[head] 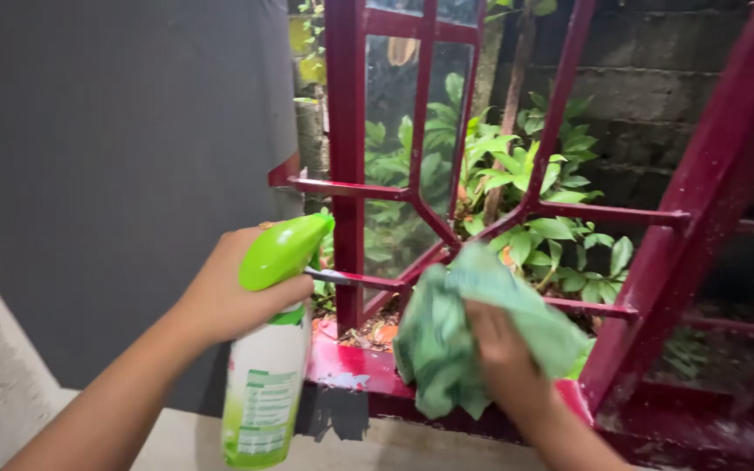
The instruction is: Clean the window glass and frame using a spray cleaner and a cloth.
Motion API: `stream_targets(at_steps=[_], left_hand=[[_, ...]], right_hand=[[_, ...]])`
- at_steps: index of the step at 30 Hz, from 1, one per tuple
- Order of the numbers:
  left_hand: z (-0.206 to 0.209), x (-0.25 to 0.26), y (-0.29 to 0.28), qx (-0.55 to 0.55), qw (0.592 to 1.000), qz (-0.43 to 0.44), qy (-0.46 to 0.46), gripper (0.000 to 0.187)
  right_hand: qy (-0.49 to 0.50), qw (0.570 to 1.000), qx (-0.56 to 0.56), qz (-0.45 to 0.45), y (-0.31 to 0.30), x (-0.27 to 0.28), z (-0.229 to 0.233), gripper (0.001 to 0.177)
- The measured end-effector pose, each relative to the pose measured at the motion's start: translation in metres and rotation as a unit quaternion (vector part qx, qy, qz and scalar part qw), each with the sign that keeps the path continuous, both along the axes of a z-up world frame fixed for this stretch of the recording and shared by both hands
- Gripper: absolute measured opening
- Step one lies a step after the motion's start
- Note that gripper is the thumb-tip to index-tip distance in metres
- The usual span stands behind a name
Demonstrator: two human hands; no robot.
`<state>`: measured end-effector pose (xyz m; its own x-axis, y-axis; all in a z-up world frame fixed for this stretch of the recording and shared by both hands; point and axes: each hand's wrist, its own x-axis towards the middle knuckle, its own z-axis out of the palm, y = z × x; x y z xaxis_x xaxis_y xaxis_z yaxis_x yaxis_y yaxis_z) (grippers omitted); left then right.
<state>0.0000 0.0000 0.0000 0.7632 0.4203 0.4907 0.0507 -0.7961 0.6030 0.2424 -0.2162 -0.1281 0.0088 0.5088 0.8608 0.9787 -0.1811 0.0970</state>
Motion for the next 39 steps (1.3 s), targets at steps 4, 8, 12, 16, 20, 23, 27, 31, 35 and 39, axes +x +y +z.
stream_targets(at_steps=[4, 8, 12, 16, 20, 23, 27, 31, 35, 39], left_hand=[[0.0, 0.002, 0.0, 0.024, 1.0, -0.002, 0.014, 0.033], [0.0, 0.0, 0.003, -0.04, 0.999, 0.009, 0.019, 0.035], [-0.002, 0.002, 0.004, -0.001, 1.0, -0.025, -0.006, 0.034], [0.003, 0.007, -0.007, -0.008, 1.0, 0.01, 0.021, 0.035], [0.002, 0.013, -0.005, 0.003, 0.999, 0.022, 0.036, 0.034], [0.0, 0.022, 0.002, 0.01, 0.999, 0.01, 0.038, 0.042], [-0.012, 0.033, 0.02, -0.191, 0.977, -0.095, -0.001, 0.044], [-0.044, 0.029, 0.046, -0.161, 0.979, -0.121, 0.021, 0.06], [-0.05, 0.041, 0.042, -0.141, 0.983, -0.118, 0.011, 0.065], [-0.062, 0.045, 0.067, -0.196, 0.976, -0.093, 0.033, 0.069]], right_hand=[[0.183, 0.981, 0.014, 0.069, -0.038, 0.007, -0.055, 0.037], [0.497, 0.854, 0.122, 0.097, -0.056, 0.027, -0.073, 0.029], [0.691, 0.697, 0.19, -0.032, -0.02, 0.069, -0.08, 0.031], [0.686, 0.715, 0.114, 0.073, 0.076, 0.136, -0.072, 0.016], [0.662, 0.728, 0.108, 0.137, 0.123, 0.139, -0.069, 0.02], [0.637, 0.74, 0.112, 0.186, 0.161, 0.161, -0.068, 0.023], [0.606, 0.748, 0.11, 0.247, 0.211, 0.193, -0.076, 0.027], [0.606, 0.744, 0.099, 0.264, 0.324, 0.328, -0.187, 0.03], [0.676, 0.701, 0.087, 0.207, 0.32, 0.32, -0.201, 0.04], [0.707, 0.682, 0.13, 0.136, 0.341, 0.31, -0.148, 0.059]])
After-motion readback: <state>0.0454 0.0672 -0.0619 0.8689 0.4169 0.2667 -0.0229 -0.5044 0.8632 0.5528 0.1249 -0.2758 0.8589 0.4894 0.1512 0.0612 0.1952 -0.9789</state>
